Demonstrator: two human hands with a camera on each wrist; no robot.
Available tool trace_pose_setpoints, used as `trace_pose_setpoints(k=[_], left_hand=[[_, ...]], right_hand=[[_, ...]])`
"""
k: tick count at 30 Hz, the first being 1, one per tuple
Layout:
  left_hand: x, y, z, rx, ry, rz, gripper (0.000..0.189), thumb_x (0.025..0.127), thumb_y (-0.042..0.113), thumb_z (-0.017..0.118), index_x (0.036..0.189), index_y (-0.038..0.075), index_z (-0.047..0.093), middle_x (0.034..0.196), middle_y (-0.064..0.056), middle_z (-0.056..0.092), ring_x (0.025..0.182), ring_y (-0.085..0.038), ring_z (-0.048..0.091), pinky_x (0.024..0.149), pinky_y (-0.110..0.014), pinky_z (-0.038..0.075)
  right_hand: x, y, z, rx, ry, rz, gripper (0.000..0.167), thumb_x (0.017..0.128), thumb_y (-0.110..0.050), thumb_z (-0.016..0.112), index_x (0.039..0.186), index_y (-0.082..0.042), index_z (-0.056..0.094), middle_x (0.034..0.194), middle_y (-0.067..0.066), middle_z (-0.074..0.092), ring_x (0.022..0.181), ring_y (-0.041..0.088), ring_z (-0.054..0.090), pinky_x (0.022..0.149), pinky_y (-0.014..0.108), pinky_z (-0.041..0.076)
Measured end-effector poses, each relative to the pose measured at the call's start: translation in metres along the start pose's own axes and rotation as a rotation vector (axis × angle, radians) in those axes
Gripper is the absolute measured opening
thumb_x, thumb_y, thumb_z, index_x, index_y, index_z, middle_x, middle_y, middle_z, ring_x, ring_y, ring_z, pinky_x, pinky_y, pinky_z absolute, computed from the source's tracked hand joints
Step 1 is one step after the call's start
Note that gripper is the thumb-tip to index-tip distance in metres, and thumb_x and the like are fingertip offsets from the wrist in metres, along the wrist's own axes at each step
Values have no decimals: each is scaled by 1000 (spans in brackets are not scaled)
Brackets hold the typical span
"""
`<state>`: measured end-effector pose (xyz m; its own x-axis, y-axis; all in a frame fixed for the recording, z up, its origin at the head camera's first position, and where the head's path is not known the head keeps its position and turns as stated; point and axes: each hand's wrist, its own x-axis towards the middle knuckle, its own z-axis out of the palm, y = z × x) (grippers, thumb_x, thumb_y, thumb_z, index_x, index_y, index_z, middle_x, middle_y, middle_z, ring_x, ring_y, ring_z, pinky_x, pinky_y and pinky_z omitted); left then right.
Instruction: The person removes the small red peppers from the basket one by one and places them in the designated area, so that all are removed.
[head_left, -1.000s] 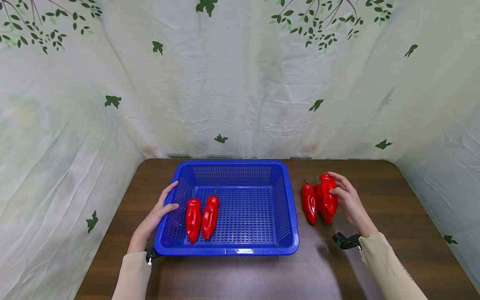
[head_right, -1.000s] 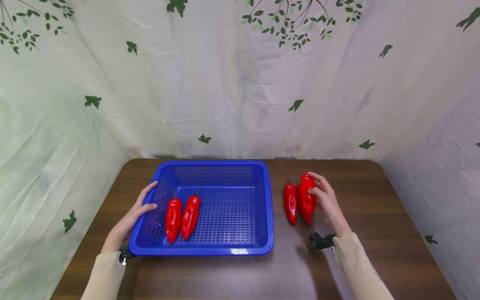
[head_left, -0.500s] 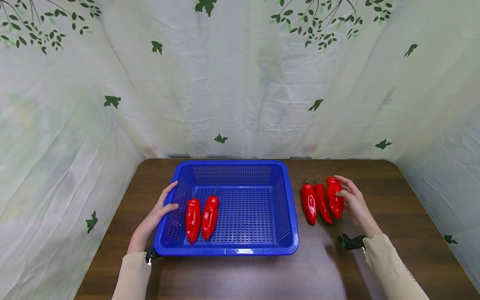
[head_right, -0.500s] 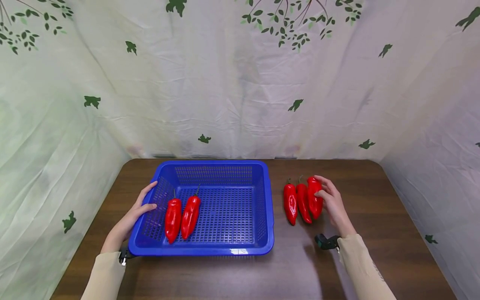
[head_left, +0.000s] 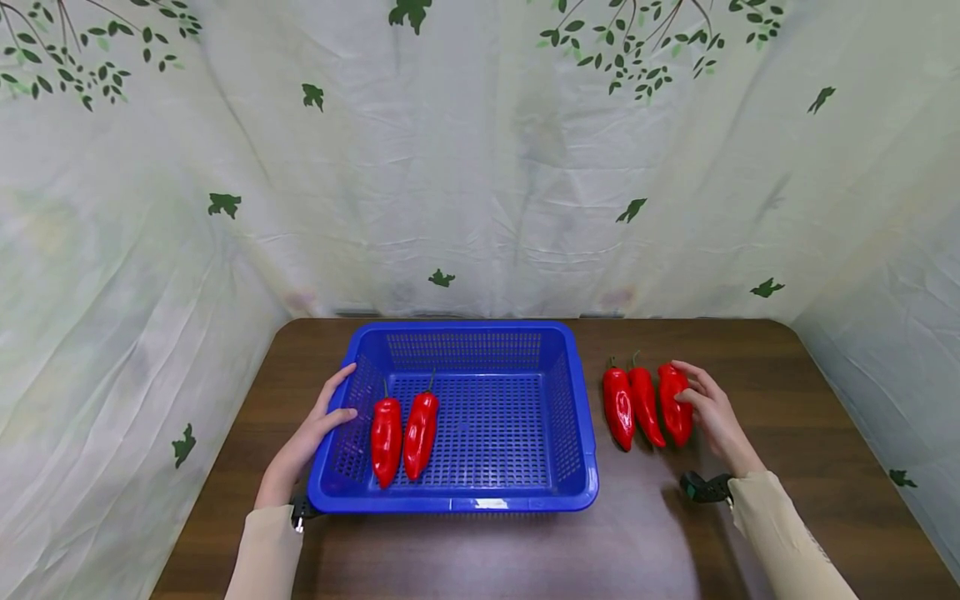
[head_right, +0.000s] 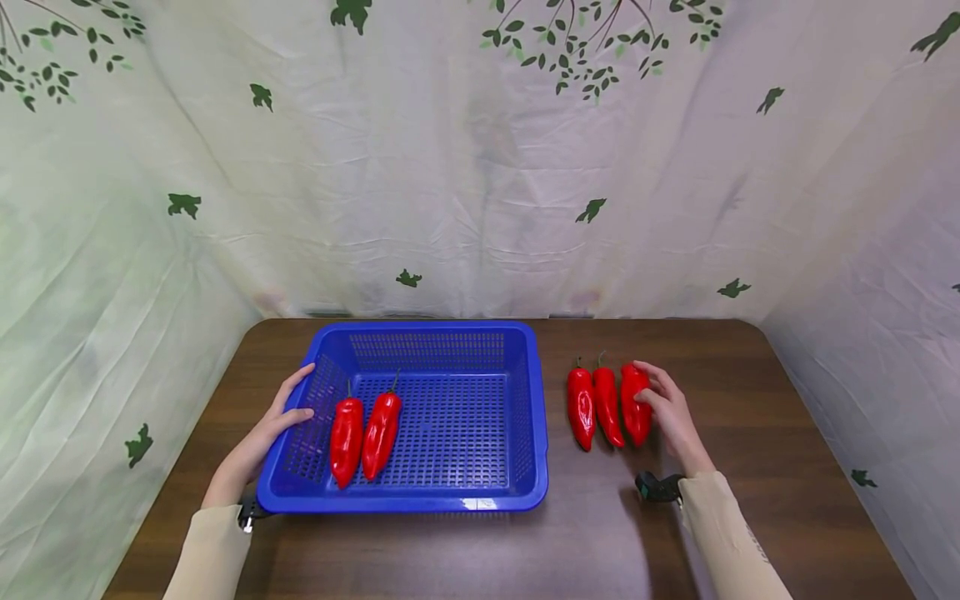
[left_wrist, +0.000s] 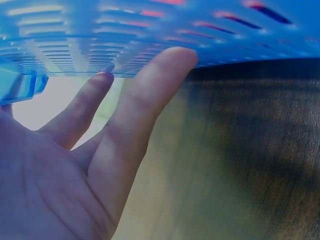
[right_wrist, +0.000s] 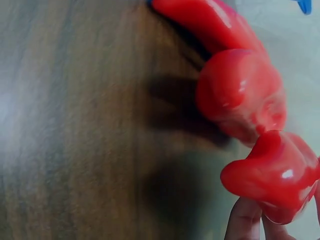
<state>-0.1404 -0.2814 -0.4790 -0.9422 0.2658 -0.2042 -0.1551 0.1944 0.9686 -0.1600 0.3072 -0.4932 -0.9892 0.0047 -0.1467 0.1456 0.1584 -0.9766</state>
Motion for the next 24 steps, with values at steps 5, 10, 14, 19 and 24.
trace_pose_setpoints(k=[5,10,14,19,24], left_hand=[[0,0,0,-2,-4,2,70,96,25,47,153,32,6,155,-18,-1,134,-55,16,89,-64,42],[1,-1,0,-26,-12,11,69,96,23,45,153,32,6,154,-19,0,133,-54,18,90,-63,42],[1,-1,0,-52,-16,13,67,97,20,43,153,32,8,154,-18,2,133,-51,21,91,-60,43],[1,-1,0,-51,-16,8,67,97,21,43,153,33,8,154,-19,2,133,-52,20,91,-60,43],[1,-1,0,-44,-16,6,66,97,21,44,152,33,9,154,-18,2,134,-50,19,93,-60,41]], right_hand=[[1,5,-1,-58,4,23,51,98,-8,42,147,-6,28,138,22,35,96,8,49,74,24,51],[3,10,0,-104,16,13,51,96,-5,43,146,-3,30,136,26,36,90,6,50,68,25,51],[5,11,0,-154,14,1,51,95,-4,45,145,-2,32,137,28,35,87,5,49,65,24,50],[6,11,3,-198,6,-5,50,95,-4,45,144,-1,35,134,27,37,90,12,49,66,25,50],[5,9,6,-249,-3,-14,50,94,-4,46,144,-1,36,134,28,37,106,29,44,72,25,47]])
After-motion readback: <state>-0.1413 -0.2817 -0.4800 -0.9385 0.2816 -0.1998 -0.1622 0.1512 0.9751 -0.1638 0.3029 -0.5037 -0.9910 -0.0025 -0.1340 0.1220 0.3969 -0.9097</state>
